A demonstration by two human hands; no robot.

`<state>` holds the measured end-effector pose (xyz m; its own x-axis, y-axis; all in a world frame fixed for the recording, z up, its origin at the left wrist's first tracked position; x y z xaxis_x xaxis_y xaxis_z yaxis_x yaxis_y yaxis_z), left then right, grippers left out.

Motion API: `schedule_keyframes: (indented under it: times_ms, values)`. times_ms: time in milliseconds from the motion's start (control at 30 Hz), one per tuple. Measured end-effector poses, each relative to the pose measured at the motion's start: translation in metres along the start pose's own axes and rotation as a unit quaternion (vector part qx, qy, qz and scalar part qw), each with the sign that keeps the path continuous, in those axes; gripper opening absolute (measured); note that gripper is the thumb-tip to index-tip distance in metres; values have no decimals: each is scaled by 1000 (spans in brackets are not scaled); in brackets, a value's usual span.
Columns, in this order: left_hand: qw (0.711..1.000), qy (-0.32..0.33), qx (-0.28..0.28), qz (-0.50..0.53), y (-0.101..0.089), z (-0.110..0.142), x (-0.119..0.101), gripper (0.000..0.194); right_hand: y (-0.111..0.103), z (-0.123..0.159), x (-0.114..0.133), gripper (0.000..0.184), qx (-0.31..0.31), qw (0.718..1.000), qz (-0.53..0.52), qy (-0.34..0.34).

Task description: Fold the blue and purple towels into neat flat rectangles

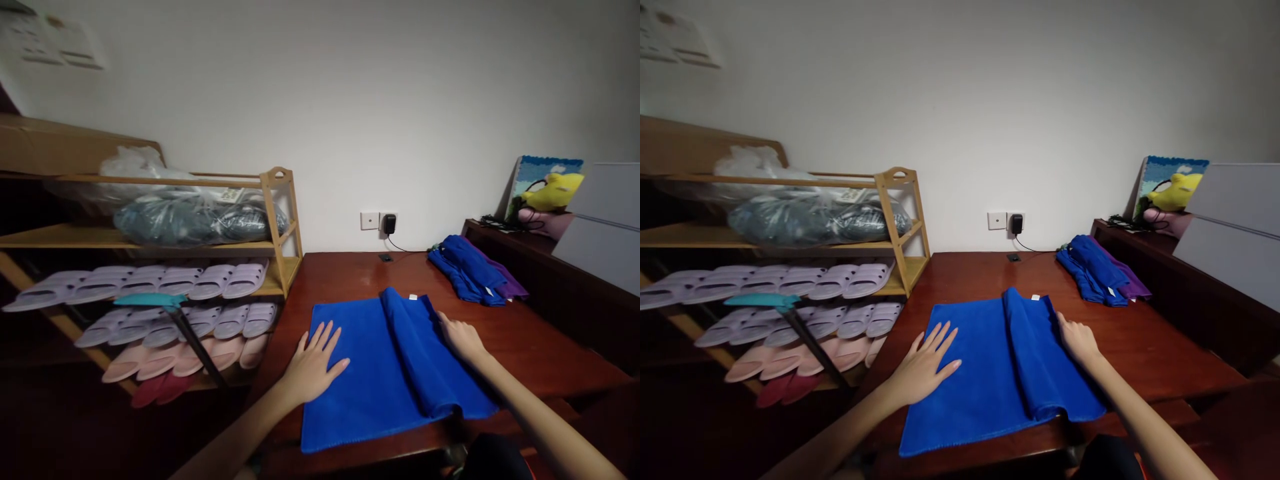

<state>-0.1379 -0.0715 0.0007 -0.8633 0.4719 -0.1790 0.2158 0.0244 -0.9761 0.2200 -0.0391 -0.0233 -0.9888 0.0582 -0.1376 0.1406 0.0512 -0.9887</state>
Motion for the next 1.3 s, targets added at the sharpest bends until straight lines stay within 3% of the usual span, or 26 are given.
schedule_keyframes:
  times_ms: [233,367,467,600,700,900,1300]
  values:
    - [1000,9,12,-12,-8,12,23,66,3,2,-27,42,-1,1000,-8,17]
    - [999,20,-1,-29,-15,7,26,63,-16,-1,-34,44,-96,995,-34,2]
    - [997,-27,-47,-47,-19,-12,29,62,-25,-12,-19,49,-140,983,-110,-33]
    - [993,-95,-45,-53,-5,-34,41,67,-3,-28,6,62,-48,984,-158,-68]
    - [993,-100,-9,-66,4,-35,53,69,15,-31,2,70,-1,987,-147,-65]
    - [987,-121,3,-102,-6,-25,75,68,27,-30,-36,78,-1,992,-120,-40]
    - [989,-118,12,-85,-3,-29,93,66,34,-32,-76,72,-1,991,-129,-41]
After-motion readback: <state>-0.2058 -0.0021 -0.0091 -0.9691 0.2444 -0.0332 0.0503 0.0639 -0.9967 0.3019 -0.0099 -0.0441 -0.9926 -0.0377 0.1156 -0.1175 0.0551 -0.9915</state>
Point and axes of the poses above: each hand's wrist, its own z-axis away from the middle knuckle, its own y-axis out of the palm, x = y × z, the point moved 8 cm from there along -z, towards the middle knuckle, and after that the axes turned 1 degree about y, right-handed, at the moved point
